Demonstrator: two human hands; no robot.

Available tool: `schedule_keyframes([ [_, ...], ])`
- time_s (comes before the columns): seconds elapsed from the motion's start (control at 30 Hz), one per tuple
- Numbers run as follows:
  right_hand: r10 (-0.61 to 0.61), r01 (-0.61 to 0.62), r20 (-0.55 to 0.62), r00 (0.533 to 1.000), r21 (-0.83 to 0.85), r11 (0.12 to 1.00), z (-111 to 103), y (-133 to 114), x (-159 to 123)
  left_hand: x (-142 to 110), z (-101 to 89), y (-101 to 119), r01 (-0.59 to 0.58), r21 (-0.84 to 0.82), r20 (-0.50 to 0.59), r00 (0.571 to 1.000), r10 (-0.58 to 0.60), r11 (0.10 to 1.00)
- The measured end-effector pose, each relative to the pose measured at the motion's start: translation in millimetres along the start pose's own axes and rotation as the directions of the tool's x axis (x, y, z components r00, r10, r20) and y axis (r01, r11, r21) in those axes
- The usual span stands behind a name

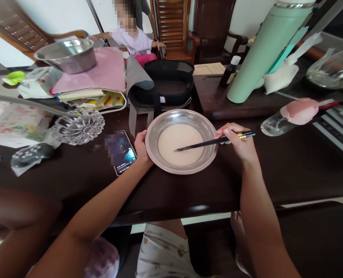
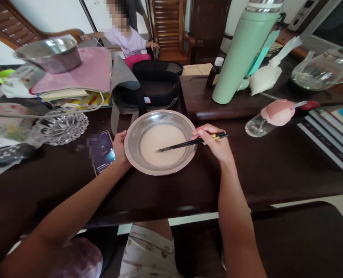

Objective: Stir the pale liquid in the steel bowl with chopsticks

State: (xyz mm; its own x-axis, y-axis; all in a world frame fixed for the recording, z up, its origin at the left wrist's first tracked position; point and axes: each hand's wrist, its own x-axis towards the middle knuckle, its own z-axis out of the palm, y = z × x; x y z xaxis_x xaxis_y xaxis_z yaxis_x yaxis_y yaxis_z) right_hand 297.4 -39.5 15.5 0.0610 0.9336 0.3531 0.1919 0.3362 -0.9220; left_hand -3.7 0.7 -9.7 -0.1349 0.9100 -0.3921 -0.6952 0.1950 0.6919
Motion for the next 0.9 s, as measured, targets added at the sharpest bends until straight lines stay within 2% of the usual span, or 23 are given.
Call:
schedule_keyframes([
  [0.2, 0.019, -0.016, -0.100, 0.995, 0.026, 1.000, -1.5, 1.9, 0.3, -0.9, 1.4, -0.4, 0.003, 0.013, -0.003, 1.000, -0.003, 1.000],
  [0.37, -0.009, 0.009, -0.005, 1.000, -0.031, 0.999, 0.9, 0.3, 0.4, -1.4, 3.4, 0.5, 0.007, 0.001, -0.030, 1.000, -0.007, 1.000],
  [0.43, -0.018, 0.017, -0.031, 0.999, -0.052, 0.999, 0.7, 0.3, 0.4, -1.7, 4.0, 0.9, 0.009, -0.020, -0.039, 0.999, -0.010, 1.000],
  [0.53, -0.004, 0.005, -0.100, 0.995, 0.006, 1.000, -1.0, 1.2, -0.2, -1.8, 3.7, 0.9, 0.015, -0.037, -0.032, 0.999, -0.016, 0.999],
  [0.63, 0.001, 0.000, -0.057, 0.998, 0.031, 1.000, 0.1, -0.3, -0.7, -0.6, 2.0, -0.2, 0.015, -0.034, -0.020, 1.000, -0.015, 0.999],
  [0.73, -0.018, 0.018, -0.007, 1.000, -0.035, 0.999, 2.3, -2.5, -0.3, 1.1, 0.3, -1.4, 0.008, -0.028, -0.007, 1.000, -0.008, 1.000],
  [0.8, -0.026, 0.024, -0.046, 0.999, -0.054, 0.998, 1.7, -1.9, -0.2, 1.8, -0.3, -1.9, 0.005, -0.022, 0.009, 1.000, -0.005, 1.000],
  [0.9, -0.006, 0.007, -0.117, 0.993, 0.007, 1.000, -1.0, 1.2, -0.5, 2.4, -0.9, -2.4, 0.000, -0.019, 0.016, 1.000, 0.000, 1.000],
])
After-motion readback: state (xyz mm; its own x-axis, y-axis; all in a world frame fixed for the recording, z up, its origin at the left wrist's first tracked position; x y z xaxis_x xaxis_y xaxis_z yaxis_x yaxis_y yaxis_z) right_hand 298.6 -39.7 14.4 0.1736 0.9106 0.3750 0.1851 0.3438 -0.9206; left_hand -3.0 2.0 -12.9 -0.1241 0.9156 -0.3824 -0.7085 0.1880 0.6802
